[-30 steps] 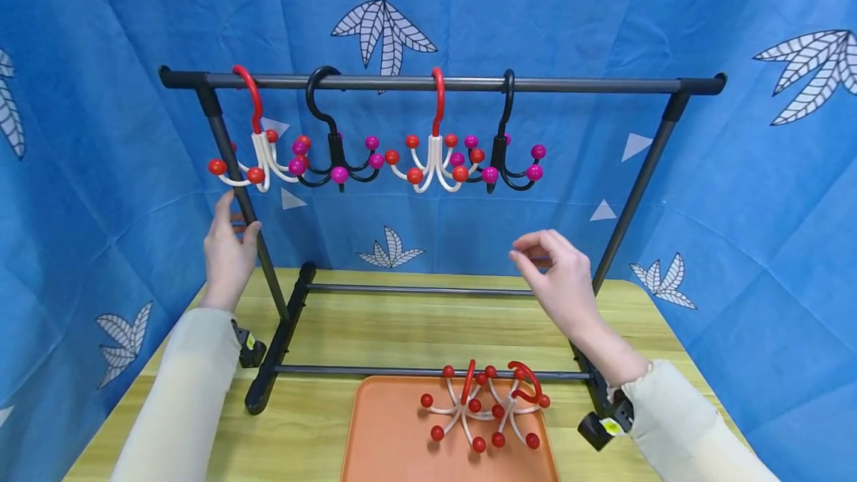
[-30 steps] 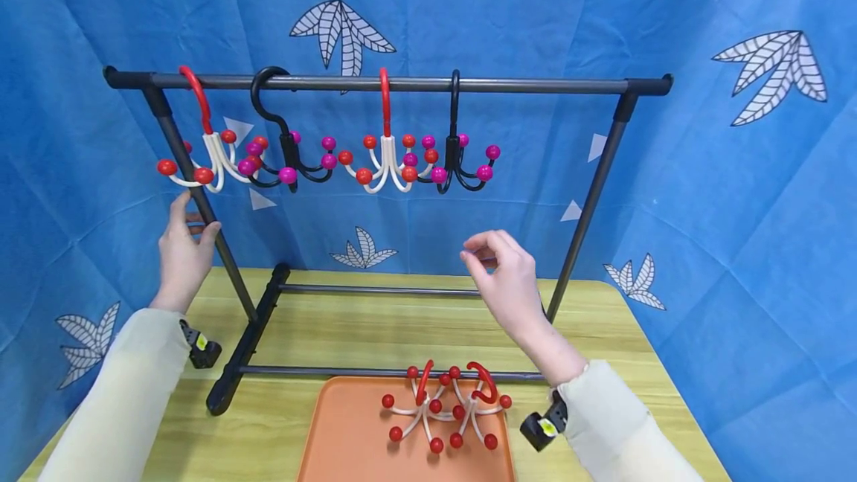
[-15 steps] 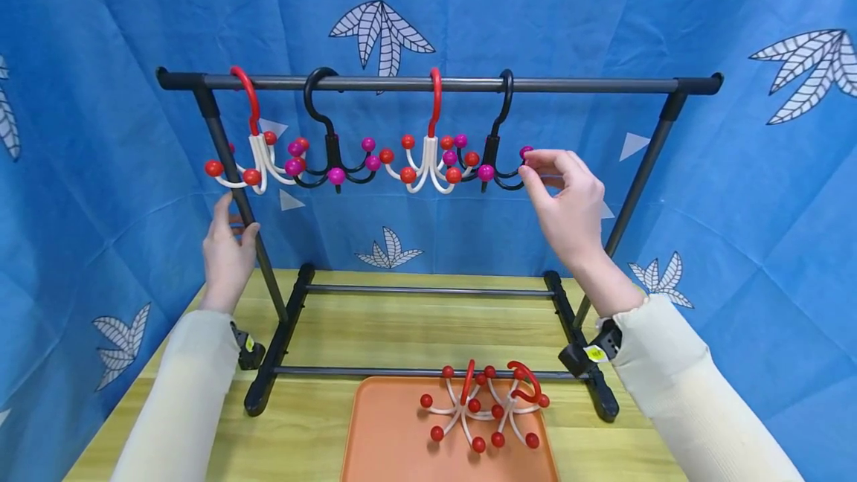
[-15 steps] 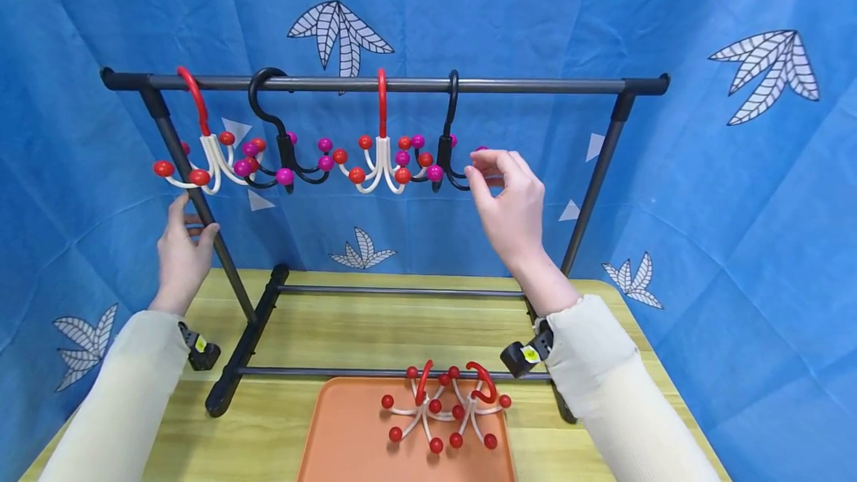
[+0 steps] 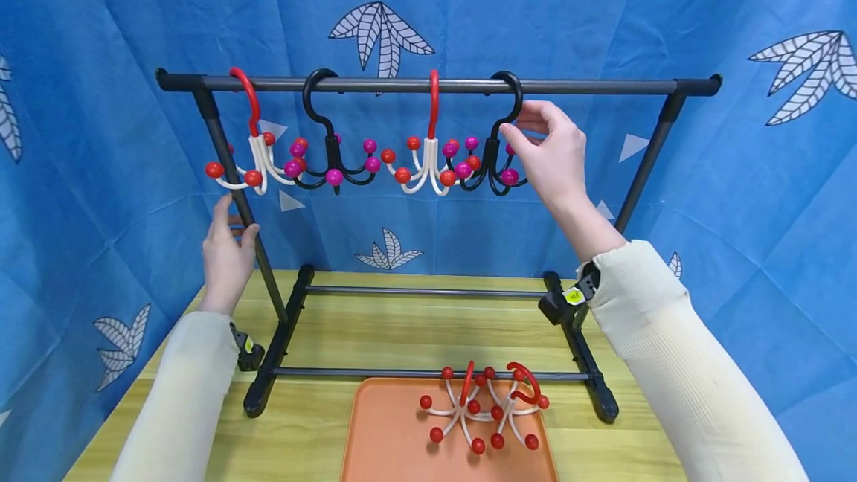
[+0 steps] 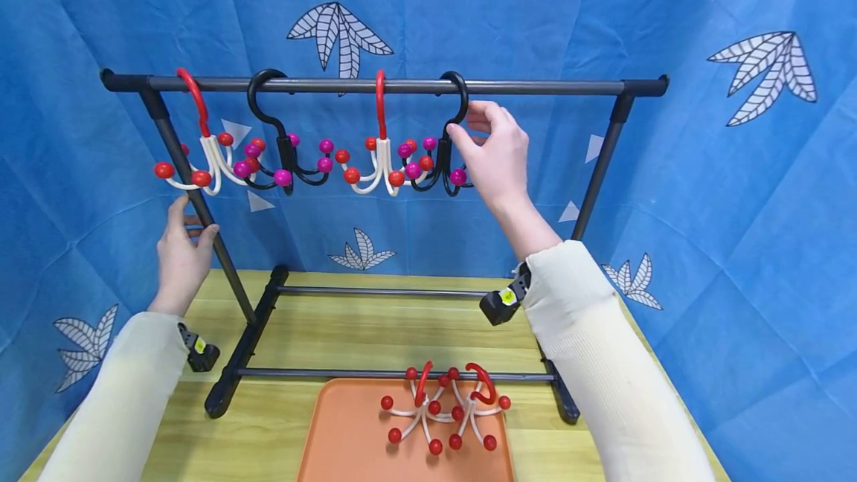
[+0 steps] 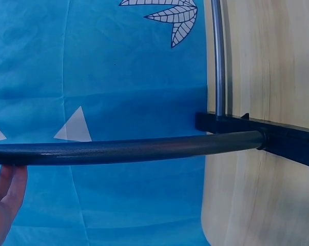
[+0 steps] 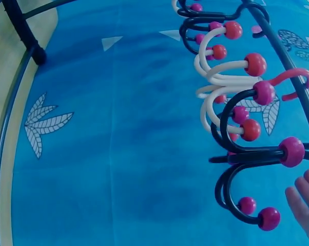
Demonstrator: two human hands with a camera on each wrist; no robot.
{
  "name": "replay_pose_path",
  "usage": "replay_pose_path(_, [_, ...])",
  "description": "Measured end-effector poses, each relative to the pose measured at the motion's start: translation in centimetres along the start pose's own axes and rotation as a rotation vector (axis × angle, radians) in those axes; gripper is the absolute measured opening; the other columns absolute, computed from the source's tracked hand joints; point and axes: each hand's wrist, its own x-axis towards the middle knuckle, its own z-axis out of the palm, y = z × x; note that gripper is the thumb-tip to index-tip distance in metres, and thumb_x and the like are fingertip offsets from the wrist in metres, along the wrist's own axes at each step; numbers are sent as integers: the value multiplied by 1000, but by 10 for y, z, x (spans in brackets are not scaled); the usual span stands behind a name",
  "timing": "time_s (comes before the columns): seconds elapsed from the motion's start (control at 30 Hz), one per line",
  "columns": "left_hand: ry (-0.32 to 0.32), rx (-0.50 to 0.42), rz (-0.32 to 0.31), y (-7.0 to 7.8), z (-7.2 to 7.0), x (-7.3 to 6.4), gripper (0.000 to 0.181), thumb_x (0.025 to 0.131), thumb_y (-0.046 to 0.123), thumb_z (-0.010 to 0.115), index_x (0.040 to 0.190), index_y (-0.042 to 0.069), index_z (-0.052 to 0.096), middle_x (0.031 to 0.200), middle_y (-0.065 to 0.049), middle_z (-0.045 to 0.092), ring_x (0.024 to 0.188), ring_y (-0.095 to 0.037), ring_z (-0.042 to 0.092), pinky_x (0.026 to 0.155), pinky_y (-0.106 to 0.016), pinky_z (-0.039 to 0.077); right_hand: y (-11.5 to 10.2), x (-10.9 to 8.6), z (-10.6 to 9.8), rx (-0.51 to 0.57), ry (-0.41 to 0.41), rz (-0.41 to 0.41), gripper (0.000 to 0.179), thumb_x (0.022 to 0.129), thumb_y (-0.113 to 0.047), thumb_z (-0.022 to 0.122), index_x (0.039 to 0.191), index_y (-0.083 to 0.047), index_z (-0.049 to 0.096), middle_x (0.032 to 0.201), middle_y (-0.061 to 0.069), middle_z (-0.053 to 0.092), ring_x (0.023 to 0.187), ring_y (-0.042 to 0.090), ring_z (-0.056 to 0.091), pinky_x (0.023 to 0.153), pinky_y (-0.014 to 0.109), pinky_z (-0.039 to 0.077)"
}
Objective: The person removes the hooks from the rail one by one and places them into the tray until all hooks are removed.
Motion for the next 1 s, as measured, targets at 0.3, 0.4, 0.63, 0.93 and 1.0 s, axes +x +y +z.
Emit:
replay_pose_path(0.3, [-1,-4,-2,0,1,-2,56,94,14,47,144,16,20,120,-24,49,103,-40,53,82,-53,45,-5,6,7,22,2,-8,25,86,-21,62,108,-8,61,105,5,65,95,10,61,85,23,48])
replay_pose_path(0.4, [0,-4,-1,0,1,-3,56,94,14,47,144,16,20,120,-24,49,103,-39,53,82,-53,46,-7,6,5,29,11,-11,24,86,-21,62,107,-8,61,103,6,66,93,10,62,85,23,47])
replay_pose_path(0.63, [0,1,-4,1,1,-3,56,95,15,46,144,16,19,120,-24,49,103,-39,53,83,-53,45,-15,10,-6,45,50,-31,26,86,-24,62,107,-9,62,102,4,65,93,9,60,83,24,47])
replay_pose_path(0.93, [-5,-4,-10,-1,2,0,57,95,14,46,144,17,18,121,-24,47,104,-38,52,83,-53,46,-21,3,-24,-1,83,-75,27,85,-29,62,107,-12,63,104,1,65,95,6,59,79,22,48])
replay_pose_path(1.0, [-7,-5,-9,-2,2,0,57,95,14,46,145,17,18,121,-24,47,104,-38,52,83,-53,46,-21,-2,-28,2,82,-79,28,85,-28,63,107,-12,63,103,1,65,94,6,58,78,22,49])
